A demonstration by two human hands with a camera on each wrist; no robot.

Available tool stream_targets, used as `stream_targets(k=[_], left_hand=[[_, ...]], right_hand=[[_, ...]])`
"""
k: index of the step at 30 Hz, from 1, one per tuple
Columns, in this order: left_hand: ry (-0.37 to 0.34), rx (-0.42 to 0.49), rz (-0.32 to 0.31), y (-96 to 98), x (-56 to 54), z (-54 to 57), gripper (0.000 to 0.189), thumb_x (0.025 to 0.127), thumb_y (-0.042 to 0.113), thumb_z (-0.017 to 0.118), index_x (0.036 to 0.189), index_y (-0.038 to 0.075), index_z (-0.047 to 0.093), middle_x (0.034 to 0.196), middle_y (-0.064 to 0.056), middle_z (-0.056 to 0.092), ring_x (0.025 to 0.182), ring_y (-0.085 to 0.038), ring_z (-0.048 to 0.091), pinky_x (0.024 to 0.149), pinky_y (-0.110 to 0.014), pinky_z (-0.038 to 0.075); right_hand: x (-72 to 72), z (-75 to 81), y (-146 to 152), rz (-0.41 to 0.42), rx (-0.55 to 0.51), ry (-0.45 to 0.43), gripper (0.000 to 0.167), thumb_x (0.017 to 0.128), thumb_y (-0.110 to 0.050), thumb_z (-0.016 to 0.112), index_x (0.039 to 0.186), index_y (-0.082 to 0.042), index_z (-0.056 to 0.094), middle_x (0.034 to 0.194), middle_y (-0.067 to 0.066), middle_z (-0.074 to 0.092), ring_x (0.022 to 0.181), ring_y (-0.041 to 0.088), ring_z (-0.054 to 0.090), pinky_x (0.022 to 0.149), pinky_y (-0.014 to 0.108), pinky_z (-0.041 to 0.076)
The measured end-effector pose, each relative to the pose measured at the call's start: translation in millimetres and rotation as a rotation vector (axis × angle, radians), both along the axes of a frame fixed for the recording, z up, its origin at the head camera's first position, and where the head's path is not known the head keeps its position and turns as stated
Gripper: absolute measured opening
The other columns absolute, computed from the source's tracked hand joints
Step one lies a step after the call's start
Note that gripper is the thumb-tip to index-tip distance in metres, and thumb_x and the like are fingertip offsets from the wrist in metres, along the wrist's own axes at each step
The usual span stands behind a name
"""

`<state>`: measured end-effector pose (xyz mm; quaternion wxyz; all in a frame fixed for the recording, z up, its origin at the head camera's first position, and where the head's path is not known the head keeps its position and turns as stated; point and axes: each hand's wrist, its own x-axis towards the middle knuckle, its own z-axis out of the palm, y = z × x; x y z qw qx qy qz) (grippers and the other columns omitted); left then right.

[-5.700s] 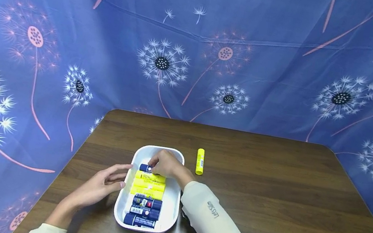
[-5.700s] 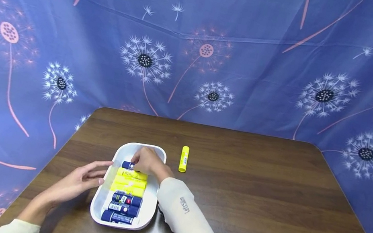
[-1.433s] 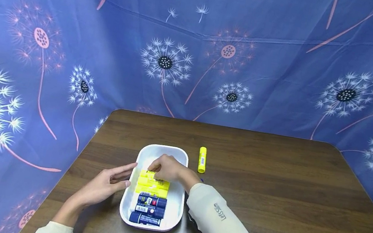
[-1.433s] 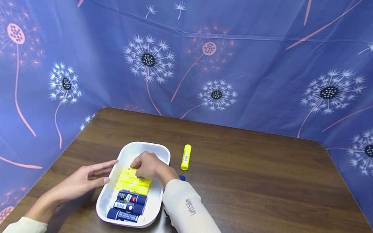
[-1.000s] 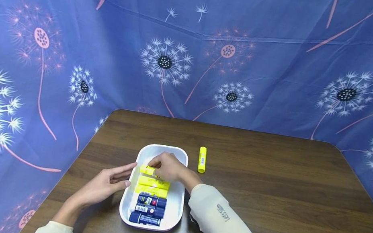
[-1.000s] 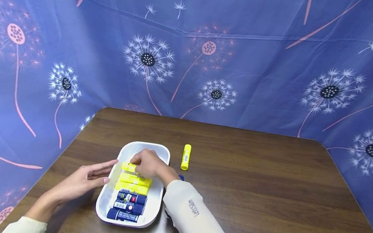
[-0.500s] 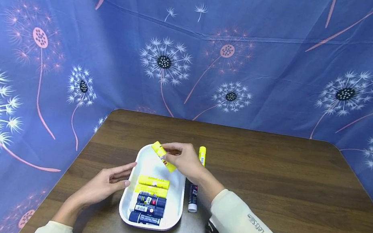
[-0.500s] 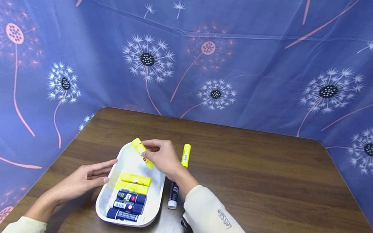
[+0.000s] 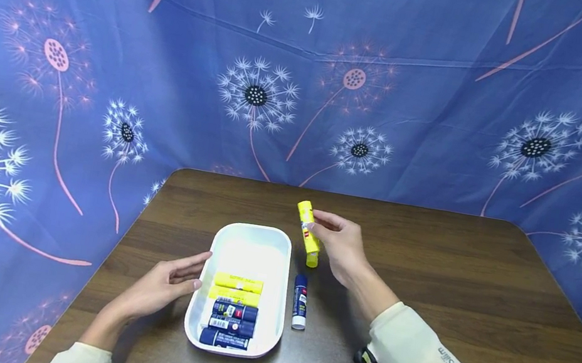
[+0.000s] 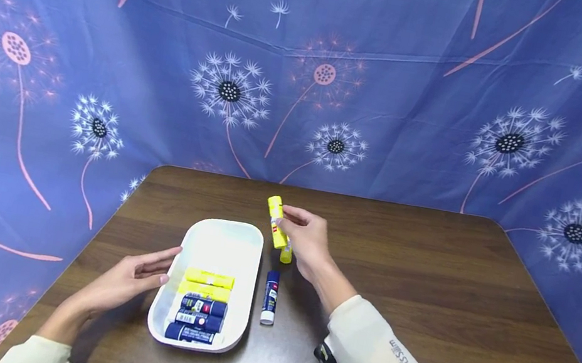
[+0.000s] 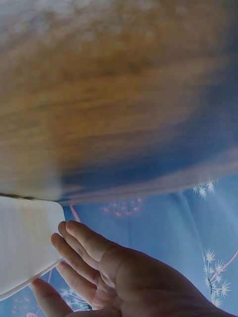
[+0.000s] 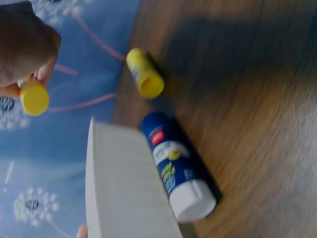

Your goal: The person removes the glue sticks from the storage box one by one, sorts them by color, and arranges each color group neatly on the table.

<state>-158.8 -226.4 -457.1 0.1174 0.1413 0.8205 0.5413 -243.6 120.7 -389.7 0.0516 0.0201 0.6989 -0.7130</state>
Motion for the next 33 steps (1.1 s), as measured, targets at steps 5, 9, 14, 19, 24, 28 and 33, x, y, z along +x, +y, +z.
stream_targets(k=[5,9,14,19,24,28,33], left_hand=[[0.001,0.005,-0.005,-0.7,0.0,-0.7,0.059,0.103,0.016,0.064,0.158,0.01,0.043,0.155,-0.021,0.051,0.142,-0.04,0.052,0.102,-0.012,0.048],[0.009,0.004,-0.005,-0.7,0.2,-0.1,0.059,0.103,0.014,0.063,0.158,0.009,0.042,0.154,-0.023,0.051,0.142,-0.041,0.052,0.1,-0.011,0.048],[0.026,-0.002,-0.015,-0.9,-1.0,-0.9,0.059,0.103,0.014,0.063,0.158,0.008,0.042,0.154,-0.023,0.051,0.141,-0.042,0.052,0.1,-0.011,0.048],[0.024,0.009,-0.022,-0.6,-1.4,-1.1,0.059,0.103,0.015,0.063,0.158,0.008,0.042,0.154,-0.023,0.051,0.141,-0.042,0.051,0.1,-0.01,0.047],[0.02,0.019,-0.027,-0.4,-0.7,0.0,0.06,0.103,0.016,0.064,0.158,0.007,0.042,0.154,-0.024,0.051,0.141,-0.042,0.051,0.101,-0.01,0.048],[0.017,0.016,-0.024,-0.3,-0.4,1.0,0.06,0.103,0.016,0.064,0.158,0.007,0.042,0.154,-0.024,0.05,0.142,-0.042,0.051,0.101,-0.01,0.048],[0.007,0.016,-0.022,-1.1,0.5,1.8,0.061,0.102,0.018,0.064,0.158,0.008,0.042,0.155,-0.024,0.05,0.142,-0.042,0.05,0.1,-0.01,0.047]], right_hand=[[-15.2,-15.6,22,-0.142,0.002,-0.04,0.043,0.097,-0.003,0.066,0.139,0.004,0.062,0.137,0.023,0.061,0.104,0.013,0.064,0.086,0.017,0.056],[-23.0,-37.0,35,-0.199,0.045,-0.072,0.044,0.098,-0.004,0.064,0.141,0.005,0.059,0.141,0.025,0.057,0.116,0.022,0.06,0.094,0.021,0.054],[-24.7,-62.6,43,-0.269,0.135,-0.089,0.043,0.097,-0.005,0.063,0.139,0.006,0.06,0.135,0.026,0.061,0.108,0.022,0.063,0.077,0.015,0.054],[-23.7,-74.8,43,-0.327,0.275,-0.094,0.04,0.095,-0.006,0.065,0.133,0.005,0.065,0.126,0.025,0.067,0.097,0.021,0.066,0.07,0.016,0.055],[-23.7,-81.2,43,-0.374,0.397,-0.071,0.037,0.093,-0.007,0.068,0.128,0.003,0.07,0.12,0.025,0.072,0.102,0.027,0.067,0.066,0.014,0.052],[-23.1,-84.5,43,-0.383,0.465,-0.058,0.038,0.093,-0.009,0.068,0.13,0.002,0.069,0.122,0.024,0.072,0.12,0.034,0.058,0.08,0.025,0.057],[-21.8,-85.5,42,-0.386,0.512,-0.032,0.039,0.092,-0.011,0.068,0.129,0.002,0.07,0.121,0.025,0.072,0.126,0.041,0.051,0.103,0.047,0.051]])
